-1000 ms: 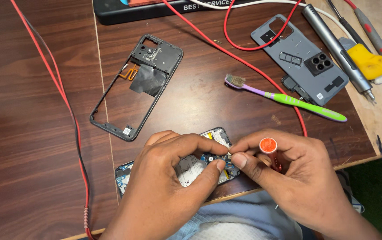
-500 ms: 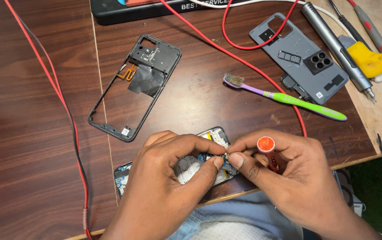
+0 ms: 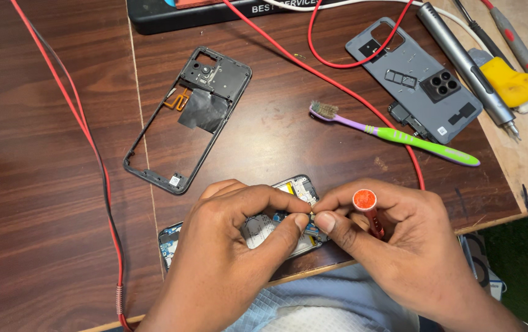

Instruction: The person repairs a disassembled smartphone at a workbench. They use a red screwdriver to work on the phone's internal board, clean components with a toothbrush, reposition the battery and board, and fit the mid-frame back onto the phone body by hand.

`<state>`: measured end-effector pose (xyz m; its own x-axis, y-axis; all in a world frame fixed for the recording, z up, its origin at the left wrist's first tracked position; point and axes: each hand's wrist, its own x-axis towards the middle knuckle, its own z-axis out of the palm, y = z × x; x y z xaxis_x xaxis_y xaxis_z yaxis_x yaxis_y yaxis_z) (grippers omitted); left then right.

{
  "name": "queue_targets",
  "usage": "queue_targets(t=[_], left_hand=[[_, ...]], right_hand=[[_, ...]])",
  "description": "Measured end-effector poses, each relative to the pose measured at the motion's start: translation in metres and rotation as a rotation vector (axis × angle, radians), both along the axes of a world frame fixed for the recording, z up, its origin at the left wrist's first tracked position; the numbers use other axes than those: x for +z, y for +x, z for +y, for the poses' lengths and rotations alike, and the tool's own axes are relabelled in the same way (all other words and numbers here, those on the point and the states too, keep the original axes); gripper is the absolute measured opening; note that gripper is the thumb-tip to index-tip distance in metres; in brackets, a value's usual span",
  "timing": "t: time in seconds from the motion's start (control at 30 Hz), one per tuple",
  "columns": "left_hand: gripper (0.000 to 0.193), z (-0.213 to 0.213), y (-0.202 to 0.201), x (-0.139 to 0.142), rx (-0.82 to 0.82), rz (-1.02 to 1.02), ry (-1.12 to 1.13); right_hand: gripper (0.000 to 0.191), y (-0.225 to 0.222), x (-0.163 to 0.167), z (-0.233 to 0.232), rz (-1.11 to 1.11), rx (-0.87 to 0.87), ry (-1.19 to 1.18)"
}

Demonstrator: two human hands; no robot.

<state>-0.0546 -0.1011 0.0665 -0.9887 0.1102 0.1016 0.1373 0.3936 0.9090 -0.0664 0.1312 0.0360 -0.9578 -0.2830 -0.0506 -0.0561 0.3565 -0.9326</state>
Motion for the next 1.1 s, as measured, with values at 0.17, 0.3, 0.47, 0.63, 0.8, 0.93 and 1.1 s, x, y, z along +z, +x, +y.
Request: queue_targets(t=[0.17, 0.3, 0.47, 0.63, 0.8, 0.93, 1.1], left_hand=[[0.016, -0.001, 0.0, 0.0, -0.007, -0.006, 0.005], [0.017, 0.0, 0.0, 0.001, -0.005, -0.013, -0.006], [0.017, 0.002, 0.0, 0.0, 0.007, -0.013, 0.002], [0.018, 0.003, 0.0, 0.001, 0.0, -0.034, 0.014], [0.019, 0.005, 0.0, 0.002, 0.026, -0.119, 0.019], [0.018, 0.006, -0.001, 0.003, 0.016, 0.012, 0.029], [0.02, 0.005, 0.0, 0.004, 0.026, -0.138, 0.022]], right_hand=[[0.01, -0.001, 0.008, -0.007, -0.011, 0.006, -0.023], [0.011, -0.006, 0.016, -0.008, 0.002, 0.035, -0.035], [0.036, -0.007, 0.015, 0.011, -0.123, -0.188, -0.326], [0.05, -0.004, 0.039, -0.003, 0.017, -0.045, -0.977], [0.019, -0.007, 0.045, -0.02, -0.199, -0.35, -0.34], [0.013, 0.026, 0.038, -0.029, 0.342, -0.207, -0.106], [0.008, 0.041, -0.001, -0.005, 0.572, -0.198, 0.047]])
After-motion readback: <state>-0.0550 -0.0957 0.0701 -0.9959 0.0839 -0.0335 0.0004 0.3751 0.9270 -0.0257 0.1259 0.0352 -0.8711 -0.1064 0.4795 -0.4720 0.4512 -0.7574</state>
